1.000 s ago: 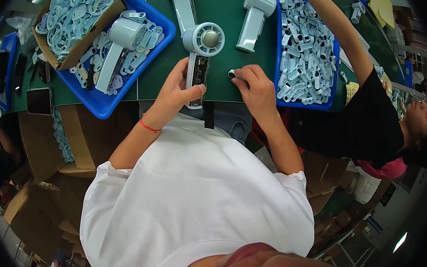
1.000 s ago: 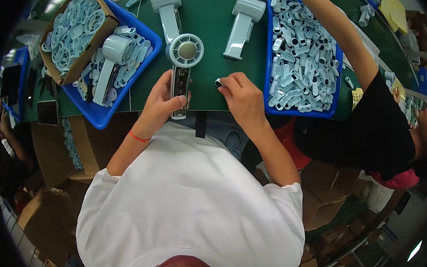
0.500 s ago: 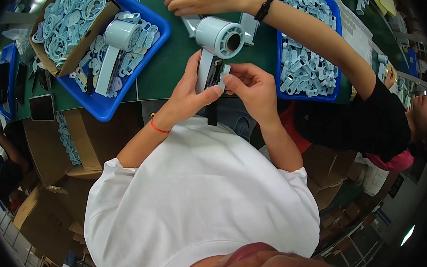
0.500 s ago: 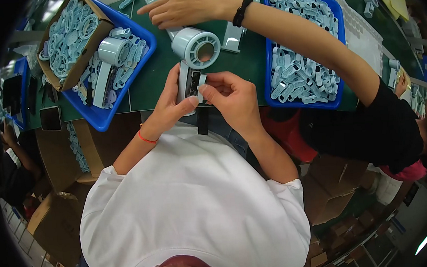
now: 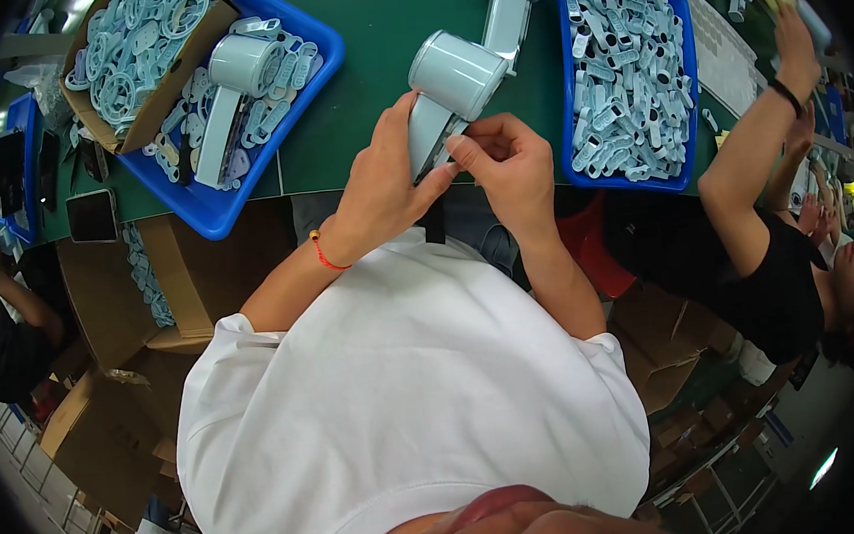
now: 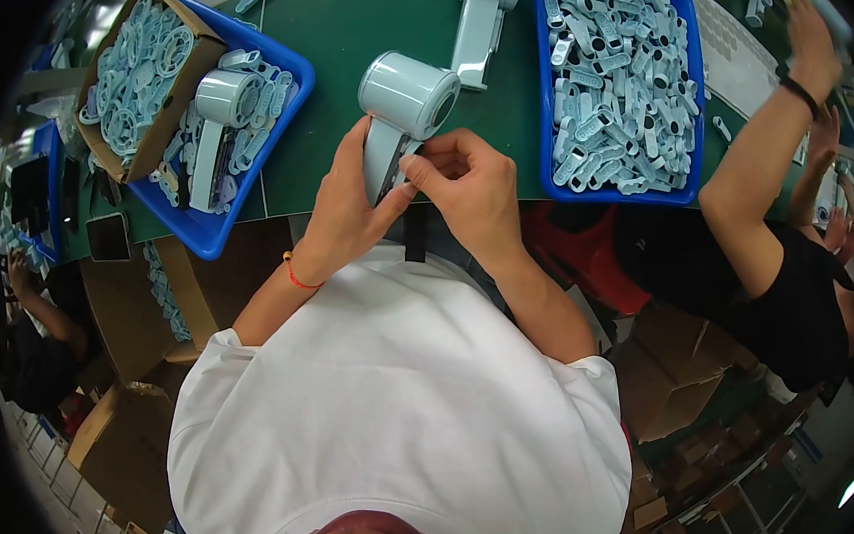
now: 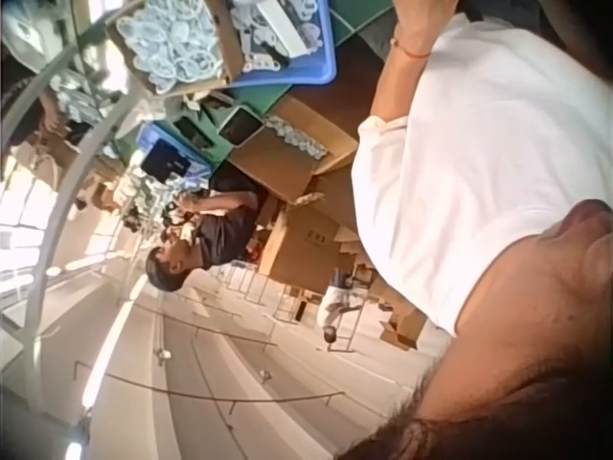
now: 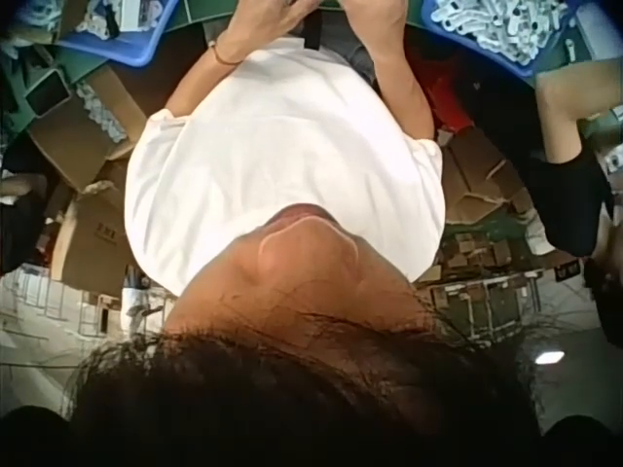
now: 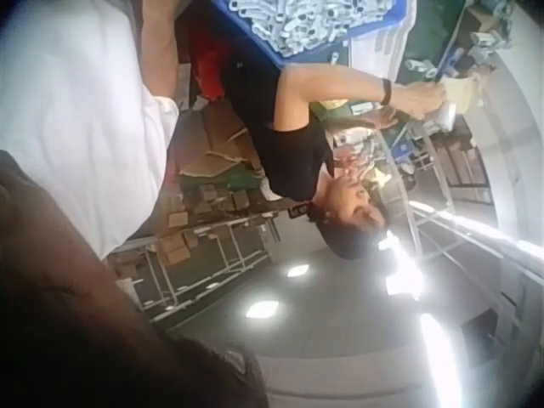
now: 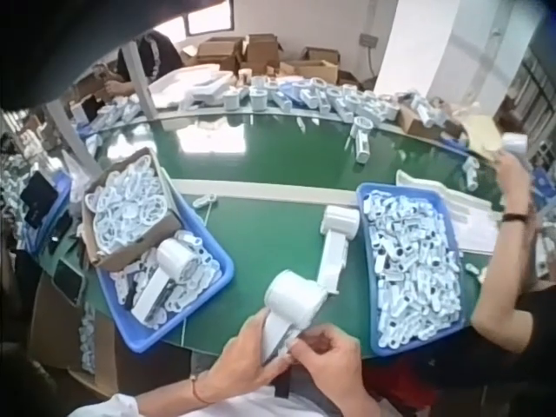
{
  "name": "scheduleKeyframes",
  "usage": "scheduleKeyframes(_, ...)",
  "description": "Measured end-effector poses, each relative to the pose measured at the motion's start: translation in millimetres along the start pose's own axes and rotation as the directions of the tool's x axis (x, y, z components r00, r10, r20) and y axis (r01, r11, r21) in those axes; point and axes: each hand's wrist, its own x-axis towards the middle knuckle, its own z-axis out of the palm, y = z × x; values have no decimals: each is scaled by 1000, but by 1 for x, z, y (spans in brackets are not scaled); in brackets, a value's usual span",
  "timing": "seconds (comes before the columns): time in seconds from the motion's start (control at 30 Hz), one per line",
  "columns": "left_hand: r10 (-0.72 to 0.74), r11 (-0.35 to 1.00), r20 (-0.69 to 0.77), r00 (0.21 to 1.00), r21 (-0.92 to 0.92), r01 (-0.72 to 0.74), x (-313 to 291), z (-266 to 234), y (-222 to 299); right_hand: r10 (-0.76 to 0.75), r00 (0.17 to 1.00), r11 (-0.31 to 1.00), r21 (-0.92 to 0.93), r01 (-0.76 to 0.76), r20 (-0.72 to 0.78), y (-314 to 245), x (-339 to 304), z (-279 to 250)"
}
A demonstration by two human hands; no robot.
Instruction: Assembling plastic components for a handheld device on a factory production line.
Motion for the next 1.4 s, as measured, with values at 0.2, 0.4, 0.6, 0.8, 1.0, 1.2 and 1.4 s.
scheduleKeyframes(0.2, -57, 998, -7, 998, 1, 57, 0, 2, -1, 116, 992, 992, 43, -119, 56, 1, 8, 1)
scheduleKeyframes(0.4, -98, 981, 24, 995, -163, 101, 1, 0, -4, 62, 992, 997, 45, -67, 114, 12, 9, 3)
scheduleKeyframes(0.6, -65, 894, 18, 998, -444, 66, -2, 12, -11, -258, 930, 964, 137, 229, 260, 22, 5, 9)
scheduleKeyframes(0.8, -3, 994, -123, 992, -111, -11, -24, -19, -3, -412, 896, 797, -411, 442, 163, 6, 15, -5)
scheduleKeyframes(1.0, 451, 707, 11, 893, 606, -364, 17, -18, 8, -587, 748, 367, -721, 588, 311, 21, 14, -4)
scheduleKeyframes(1.2, 456, 564, 256, 853, 658, -499, 34, -15, -6, -643, 732, 364, -753, 549, 223, 47, 6, -8)
scheduleKeyframes(1.4, 585, 586, 104, 804, 630, -509, 37, -10, -16, -656, 738, 453, -700, 552, 157, 45, 6, -8)
